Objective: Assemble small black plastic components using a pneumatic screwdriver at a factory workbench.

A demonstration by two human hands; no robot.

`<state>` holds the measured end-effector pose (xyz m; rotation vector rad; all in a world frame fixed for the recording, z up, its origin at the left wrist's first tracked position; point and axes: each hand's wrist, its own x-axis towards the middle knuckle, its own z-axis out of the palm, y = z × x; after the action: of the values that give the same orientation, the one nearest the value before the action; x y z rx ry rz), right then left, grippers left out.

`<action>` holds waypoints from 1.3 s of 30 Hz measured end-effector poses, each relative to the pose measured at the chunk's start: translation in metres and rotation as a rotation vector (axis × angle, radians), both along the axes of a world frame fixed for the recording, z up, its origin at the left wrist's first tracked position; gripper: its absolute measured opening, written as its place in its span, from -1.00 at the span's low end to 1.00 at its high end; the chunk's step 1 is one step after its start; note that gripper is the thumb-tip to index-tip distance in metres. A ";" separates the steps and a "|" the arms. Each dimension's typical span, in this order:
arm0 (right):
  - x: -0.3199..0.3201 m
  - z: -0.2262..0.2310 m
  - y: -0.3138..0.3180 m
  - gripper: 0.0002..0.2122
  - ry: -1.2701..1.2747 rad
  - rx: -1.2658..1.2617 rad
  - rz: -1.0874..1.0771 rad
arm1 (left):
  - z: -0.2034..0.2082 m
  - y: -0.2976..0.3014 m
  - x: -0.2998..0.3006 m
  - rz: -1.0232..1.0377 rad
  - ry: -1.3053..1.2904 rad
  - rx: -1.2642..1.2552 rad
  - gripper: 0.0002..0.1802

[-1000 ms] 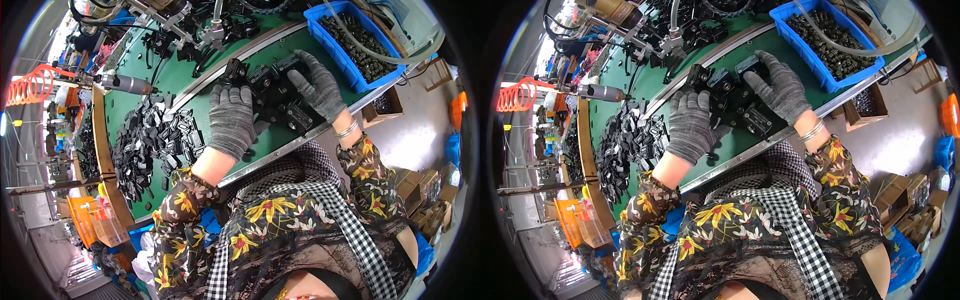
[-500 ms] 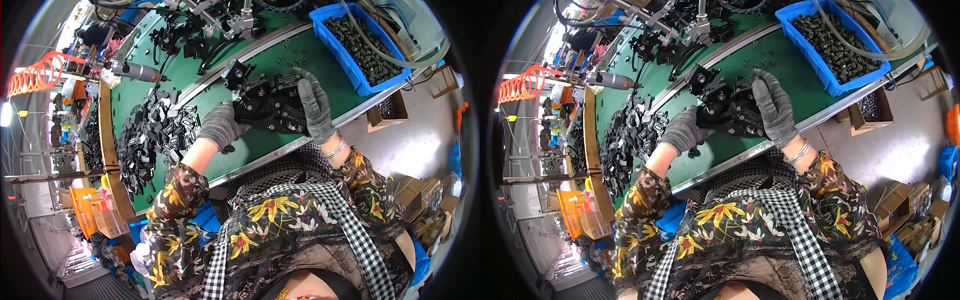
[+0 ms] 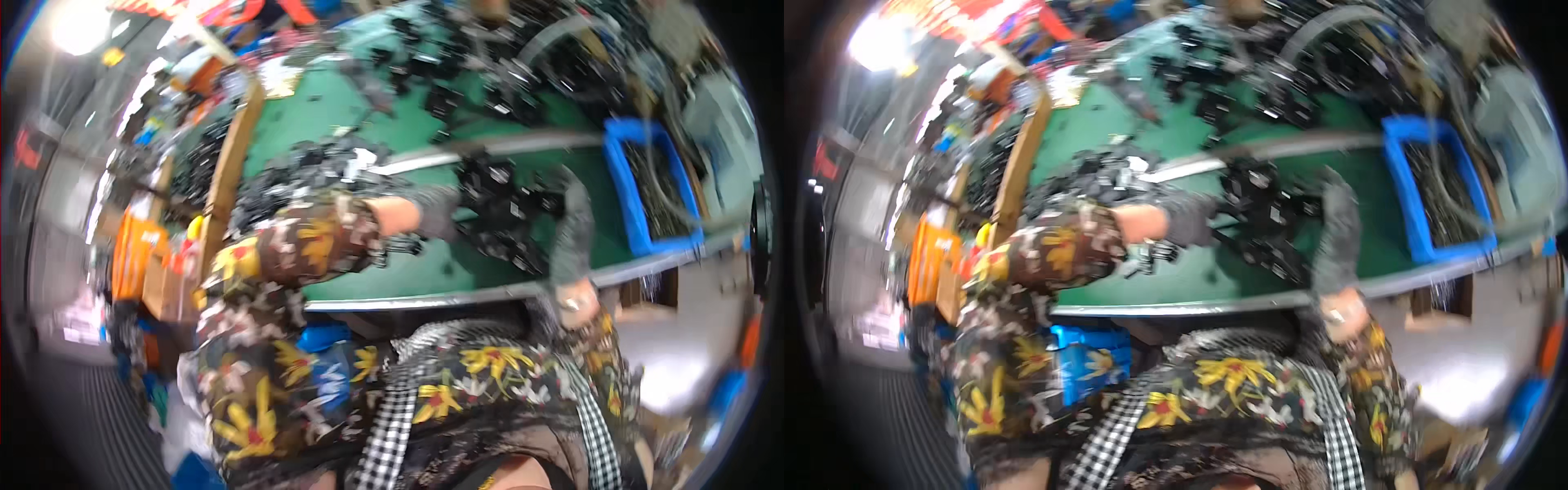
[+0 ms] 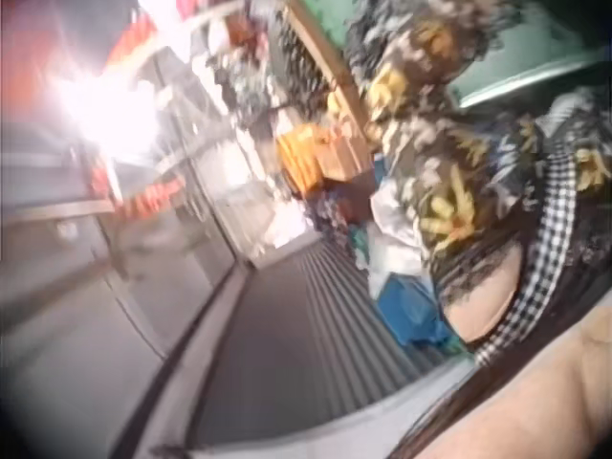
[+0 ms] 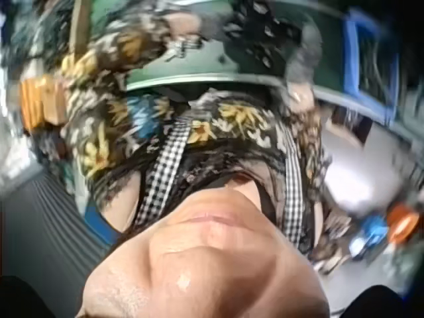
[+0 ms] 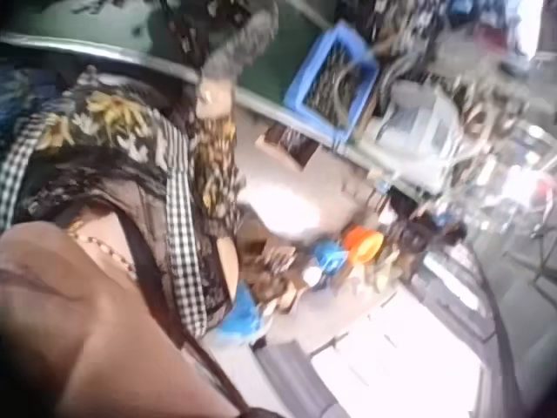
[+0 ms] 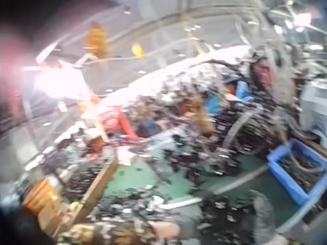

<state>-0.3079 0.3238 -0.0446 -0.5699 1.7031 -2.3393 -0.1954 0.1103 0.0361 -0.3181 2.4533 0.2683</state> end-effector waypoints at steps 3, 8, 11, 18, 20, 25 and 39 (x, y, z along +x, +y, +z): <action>0.004 0.020 -0.003 -0.60 0.319 0.025 -0.004 | 0.012 0.003 0.048 0.207 0.074 0.064 -0.60; 0.017 0.041 0.026 -0.59 0.572 0.210 0.084 | -0.003 0.014 0.138 0.806 0.518 0.558 -0.70; 0.033 0.019 0.035 -0.53 0.533 0.337 0.180 | 0.021 0.000 0.186 1.051 0.843 0.813 -0.72; 0.035 -0.084 0.024 -0.69 0.230 0.847 0.863 | 0.051 -0.222 0.237 1.267 1.027 -0.179 -0.74; 0.042 -0.081 0.016 -0.72 0.479 0.959 0.862 | 0.045 -0.306 0.267 1.573 1.121 0.085 -0.75; 0.054 -0.067 0.013 -0.79 0.786 1.087 0.717 | 0.099 -0.490 0.319 1.464 1.171 -0.509 -0.31; 0.085 -0.018 -0.007 -0.83 1.068 1.054 0.411 | 0.067 -0.413 0.183 0.704 1.718 -0.681 -0.84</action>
<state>-0.2225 0.3165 -0.0623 -1.7834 2.4531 -0.5516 -0.0123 -0.3025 0.1033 -1.9121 3.8998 -0.1532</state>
